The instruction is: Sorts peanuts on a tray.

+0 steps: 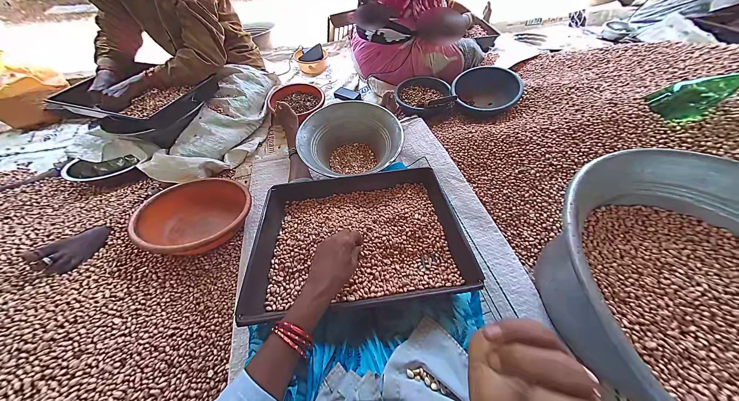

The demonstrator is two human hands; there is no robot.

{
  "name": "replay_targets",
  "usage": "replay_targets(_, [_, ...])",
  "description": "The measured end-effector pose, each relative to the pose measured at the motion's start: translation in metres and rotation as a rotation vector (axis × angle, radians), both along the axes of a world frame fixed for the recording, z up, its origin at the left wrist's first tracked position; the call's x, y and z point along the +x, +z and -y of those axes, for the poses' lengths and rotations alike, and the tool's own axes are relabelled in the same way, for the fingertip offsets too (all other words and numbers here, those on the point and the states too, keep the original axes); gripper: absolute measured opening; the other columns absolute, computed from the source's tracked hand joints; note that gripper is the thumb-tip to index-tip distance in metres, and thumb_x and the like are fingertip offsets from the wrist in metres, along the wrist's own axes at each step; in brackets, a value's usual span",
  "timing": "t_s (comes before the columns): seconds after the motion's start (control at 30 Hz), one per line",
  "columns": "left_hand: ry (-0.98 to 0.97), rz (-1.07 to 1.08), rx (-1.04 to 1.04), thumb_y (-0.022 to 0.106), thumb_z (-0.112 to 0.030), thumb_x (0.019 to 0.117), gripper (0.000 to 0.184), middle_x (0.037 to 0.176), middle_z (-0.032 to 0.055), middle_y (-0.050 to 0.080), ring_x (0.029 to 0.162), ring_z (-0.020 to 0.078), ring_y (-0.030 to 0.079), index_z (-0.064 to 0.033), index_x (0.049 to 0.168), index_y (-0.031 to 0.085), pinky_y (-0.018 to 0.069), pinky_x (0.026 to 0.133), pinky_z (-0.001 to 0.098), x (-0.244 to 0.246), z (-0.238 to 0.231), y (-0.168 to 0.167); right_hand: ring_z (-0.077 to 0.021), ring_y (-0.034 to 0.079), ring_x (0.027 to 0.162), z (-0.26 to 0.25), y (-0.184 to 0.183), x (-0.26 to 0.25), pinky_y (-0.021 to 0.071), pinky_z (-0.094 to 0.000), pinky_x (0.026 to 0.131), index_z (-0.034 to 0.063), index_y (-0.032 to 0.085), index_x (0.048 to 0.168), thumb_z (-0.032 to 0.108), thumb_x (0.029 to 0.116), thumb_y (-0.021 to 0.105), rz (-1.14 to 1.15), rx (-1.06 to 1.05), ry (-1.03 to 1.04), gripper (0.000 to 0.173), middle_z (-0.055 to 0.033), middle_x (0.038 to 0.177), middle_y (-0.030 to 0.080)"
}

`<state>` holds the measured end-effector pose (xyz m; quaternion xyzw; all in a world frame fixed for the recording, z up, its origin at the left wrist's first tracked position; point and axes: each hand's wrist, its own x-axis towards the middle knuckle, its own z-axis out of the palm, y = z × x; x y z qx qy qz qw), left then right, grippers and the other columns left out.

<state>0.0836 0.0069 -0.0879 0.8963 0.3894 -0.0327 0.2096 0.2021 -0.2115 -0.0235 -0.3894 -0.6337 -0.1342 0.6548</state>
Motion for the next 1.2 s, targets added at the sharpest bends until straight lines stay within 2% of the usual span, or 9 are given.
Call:
replay_targets(0.17, [-0.191,0.423,-0.452,0.069,-0.013,0.0964,0.013,0.090,0.0009,0.073,0.078,0.0049,0.067,-0.0039,0.104,0.075,0.0560,0.076,0.0249,-0.037,-0.008,0.013,-0.0146,0.070,0.067,-0.086,-0.063,0.036,0.0557,-0.0331,0.055,0.0152,0.079,0.093,0.017,0.0916,0.067,0.123,-0.620,-0.362,0.013,-0.0017,0.083,0.075])
replay_targets(0.27, [-0.218,0.705,-0.763,0.067,-0.008,0.0956,0.013,0.097,-0.0036,0.079,0.088,0.0031,0.074,-0.0040,0.103,0.076,0.0608,0.084,0.0215,-0.069,-0.008,0.028,-0.0307,0.073,0.078,-0.098,-0.075,0.035,0.0564,-0.0526,0.067,0.0088,0.080,0.097,0.014,0.0928,0.068,0.181,-1.068,-0.268,0.013,-0.0115,0.090,0.076])
replay_targets(0.37, [0.003,0.619,-0.410,0.069,-0.007,0.0926,0.009,0.090,-0.0048,0.076,0.079,0.0008,0.072,-0.0057,0.100,0.075,0.0603,0.077,0.0192,-0.095,-0.012,0.036,-0.0366,0.072,0.097,-0.112,-0.066,0.028,0.0520,-0.0570,0.081,0.0063,0.076,0.108,0.020,0.1006,0.061,0.272,-1.430,-0.219,0.022,-0.0168,0.100,0.075])
replay_targets(0.57, [0.162,0.044,-0.103,0.074,-0.010,0.0929,0.012,0.099,0.0127,0.076,0.094,0.0307,0.073,-0.0076,0.104,0.078,0.0546,0.089,0.0548,-0.115,-0.013,0.018,-0.0384,0.070,0.103,-0.128,-0.069,0.019,0.0509,-0.0571,0.085,0.0037,0.072,0.113,0.022,0.1030,0.056,0.355,-1.575,-0.227,0.026,-0.0197,0.105,0.073])
replay_targets(0.8, [0.149,-0.255,-0.167,0.070,-0.020,0.0970,0.019,0.111,0.0135,0.075,0.108,0.0343,0.069,-0.0122,0.113,0.077,0.0500,0.097,0.0574,-0.101,-0.019,-0.006,-0.0368,0.070,0.104,-0.125,-0.073,0.025,0.0515,-0.0573,0.084,0.0061,0.071,0.117,0.022,0.0997,0.060,0.351,-1.584,-0.172,0.026,-0.0172,0.109,0.073])
replay_targets(0.93, [-0.088,0.248,-0.401,0.075,-0.014,0.0905,0.012,0.088,0.0016,0.074,0.080,0.0116,0.069,-0.0063,0.099,0.075,0.0569,0.078,0.0330,-0.125,-0.026,0.002,-0.0390,0.068,0.106,-0.119,-0.067,0.050,0.0512,-0.0593,0.088,0.0075,0.068,0.125,0.027,0.0991,0.066,0.216,-1.518,-0.193,0.033,-0.0196,0.115,0.070])
replay_targets(1.03, [-0.215,0.611,-0.856,0.076,-0.016,0.0898,0.028,0.099,-0.0097,0.075,0.085,0.0009,0.071,-0.0132,0.116,0.069,0.0606,0.078,0.0205,-0.138,-0.027,0.015,-0.0462,0.063,0.116,-0.117,-0.055,0.077,0.0501,-0.0630,0.091,0.0067,0.060,0.139,0.024,0.0980,0.067,0.132,-1.515,-0.364,0.045,-0.0256,0.131,0.062])
replay_targets(1.1, [-0.024,0.366,-0.639,0.073,-0.013,0.0902,0.035,0.091,-0.0029,0.072,0.074,0.0077,0.070,-0.0104,0.124,0.065,0.0611,0.070,0.0264,-0.140,-0.031,0.028,-0.0469,0.059,0.124,-0.118,-0.049,0.091,0.0483,-0.0626,0.097,0.0057,0.051,0.148,0.021,0.0982,0.068,0.120,-1.598,-0.471,0.055,-0.0267,0.138,0.058])
replay_targets(1.2, [0.255,-0.306,-0.306,0.074,-0.030,0.0956,0.044,0.110,0.0173,0.074,0.103,0.0366,0.070,-0.0111,0.134,0.065,0.0513,0.095,0.0580,-0.116,-0.032,0.026,-0.0446,0.059,0.125,-0.121,-0.048,0.095,0.0472,-0.0604,0.100,0.0037,0.048,0.151,0.016,0.0956,0.069,0.204,-1.767,-0.529,0.060,-0.0266,0.138,0.059])
